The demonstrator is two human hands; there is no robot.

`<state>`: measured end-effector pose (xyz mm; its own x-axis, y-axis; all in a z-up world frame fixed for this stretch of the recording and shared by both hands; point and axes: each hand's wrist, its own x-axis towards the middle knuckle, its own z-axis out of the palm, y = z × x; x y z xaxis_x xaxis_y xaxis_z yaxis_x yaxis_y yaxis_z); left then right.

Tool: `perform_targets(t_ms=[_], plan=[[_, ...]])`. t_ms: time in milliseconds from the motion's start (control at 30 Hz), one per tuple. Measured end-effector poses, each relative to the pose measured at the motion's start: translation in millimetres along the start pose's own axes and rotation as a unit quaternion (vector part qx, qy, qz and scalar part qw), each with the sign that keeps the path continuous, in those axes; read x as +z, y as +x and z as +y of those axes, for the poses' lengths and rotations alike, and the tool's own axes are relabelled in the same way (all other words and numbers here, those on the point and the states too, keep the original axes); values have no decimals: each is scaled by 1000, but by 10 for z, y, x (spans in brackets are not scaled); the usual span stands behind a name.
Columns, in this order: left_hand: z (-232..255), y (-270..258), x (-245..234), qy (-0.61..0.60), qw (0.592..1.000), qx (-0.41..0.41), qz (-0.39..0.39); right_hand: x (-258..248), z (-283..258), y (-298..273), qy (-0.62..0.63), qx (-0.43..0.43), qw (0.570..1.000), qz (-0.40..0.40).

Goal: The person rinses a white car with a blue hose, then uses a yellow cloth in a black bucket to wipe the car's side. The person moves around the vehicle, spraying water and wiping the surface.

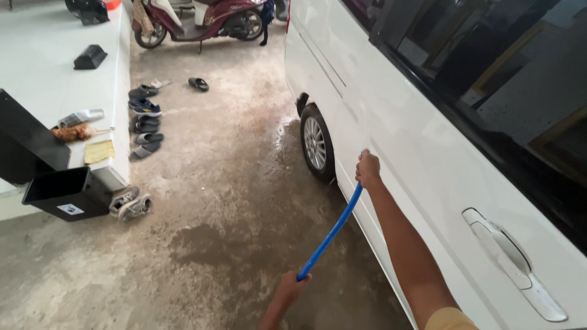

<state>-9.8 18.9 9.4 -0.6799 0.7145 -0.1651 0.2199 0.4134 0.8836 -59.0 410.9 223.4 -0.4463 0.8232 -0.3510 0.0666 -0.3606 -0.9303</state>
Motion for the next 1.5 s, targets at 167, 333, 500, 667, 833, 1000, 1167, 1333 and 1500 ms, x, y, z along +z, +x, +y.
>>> perform_targets(t_ms=[167, 333, 500, 667, 833, 1000, 1167, 1333, 1500], plan=[[69, 147, -2, -33, 999, -13, -5, 76, -356, -164, -3, -20, 1000, 1], [59, 147, -11, -13, 998, -44, -34, 114, -365, -225, -6, -27, 1000, -15], [19, 57, 2, 1, 999, -29, -22, 110, -169, -160, -17, -2, 1000, -13], [-60, -66, -20, -3, 1000, -15, -17, 123, 18, -130, -31, 18, 999, -10], [-90, -88, -11, -4, 999, -33, -16, 193, -51, -264, -30, -1, 999, -14], [-74, -33, -6, -48, 999, -11, 0, 303, -303, -491, -25, -31, 999, -18], [-64, -13, -21, -21, 1000, -20, -7, 323, -428, -658, -29, -40, 999, -22], [-85, -48, -8, -18, 999, -29, -25, 303, -374, -675, -33, -28, 999, -23], [-109, -56, 28, 19, 999, -34, -15, 287, -293, -599, -32, -21, 999, -22]])
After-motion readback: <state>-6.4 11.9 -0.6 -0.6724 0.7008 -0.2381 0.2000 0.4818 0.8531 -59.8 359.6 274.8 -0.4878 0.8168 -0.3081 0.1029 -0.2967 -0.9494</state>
